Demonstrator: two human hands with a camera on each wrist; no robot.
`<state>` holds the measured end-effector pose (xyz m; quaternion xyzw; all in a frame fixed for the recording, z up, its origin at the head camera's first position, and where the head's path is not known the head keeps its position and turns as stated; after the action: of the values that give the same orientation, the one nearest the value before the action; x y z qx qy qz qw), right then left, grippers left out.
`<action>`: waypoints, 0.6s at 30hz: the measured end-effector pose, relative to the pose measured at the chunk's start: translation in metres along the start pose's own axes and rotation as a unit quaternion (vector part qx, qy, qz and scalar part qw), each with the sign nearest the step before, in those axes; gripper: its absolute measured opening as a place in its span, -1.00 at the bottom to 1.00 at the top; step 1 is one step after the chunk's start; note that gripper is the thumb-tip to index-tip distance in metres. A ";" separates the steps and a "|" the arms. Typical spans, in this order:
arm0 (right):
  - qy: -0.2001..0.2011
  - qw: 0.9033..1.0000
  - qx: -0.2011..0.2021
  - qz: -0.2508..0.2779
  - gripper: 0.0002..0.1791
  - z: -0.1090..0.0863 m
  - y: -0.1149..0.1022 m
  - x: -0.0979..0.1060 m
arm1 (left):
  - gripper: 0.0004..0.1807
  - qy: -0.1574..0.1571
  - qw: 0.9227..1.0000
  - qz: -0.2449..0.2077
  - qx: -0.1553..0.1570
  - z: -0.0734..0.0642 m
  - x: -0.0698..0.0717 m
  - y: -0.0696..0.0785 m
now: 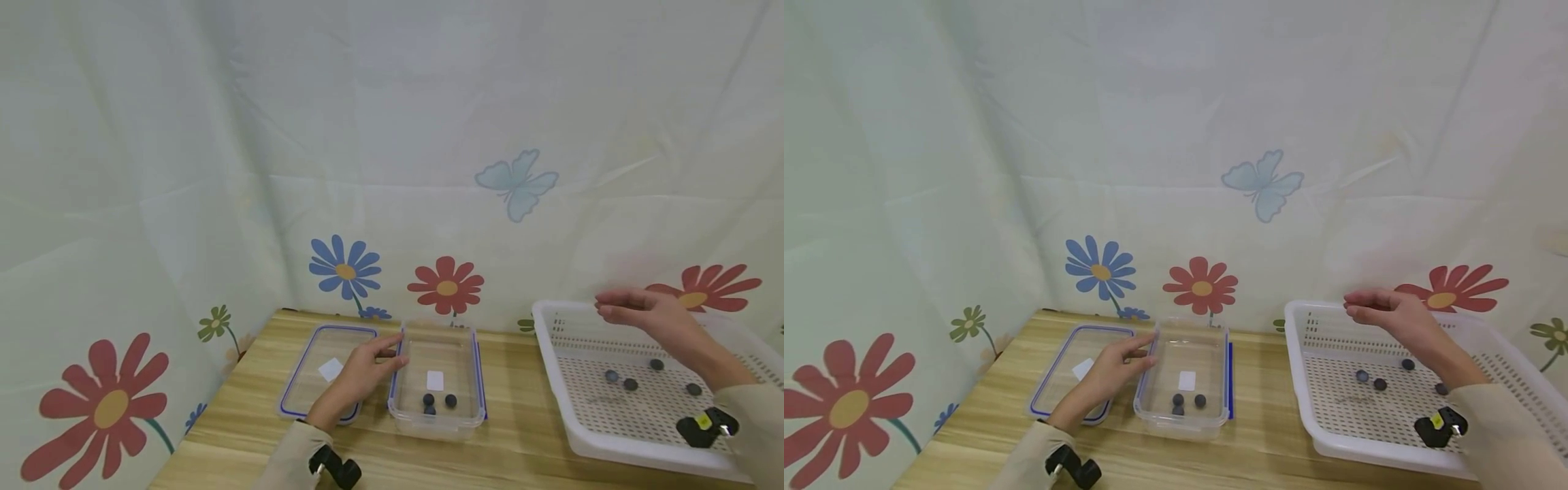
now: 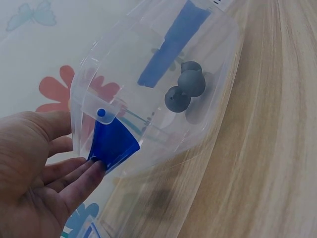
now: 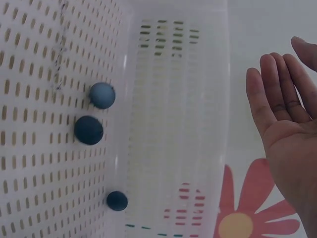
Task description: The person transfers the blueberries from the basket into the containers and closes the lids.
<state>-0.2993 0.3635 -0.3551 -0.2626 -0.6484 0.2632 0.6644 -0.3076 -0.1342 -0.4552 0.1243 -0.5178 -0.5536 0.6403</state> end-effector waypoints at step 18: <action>-0.036 0.998 -0.004 -0.057 -0.34 0.005 0.031 0.010 | -0.42 0.001 1.000 0.010 0.010 -0.002 0.001 0.007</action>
<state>-0.3045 0.3922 -0.3691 -0.2189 -0.6866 0.2314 0.6535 -0.3025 -0.1337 -0.4502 0.1262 -0.5243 -0.5419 0.6446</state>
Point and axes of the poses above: each hand's wrist, its own z-axis towards the middle knuckle, its own x-axis out of the back of the hand, y = z × x, the point moved 2 cm from there along z, towards the middle knuckle, and after that the axes turned 10 degrees about -x, right-handed, at the moved point
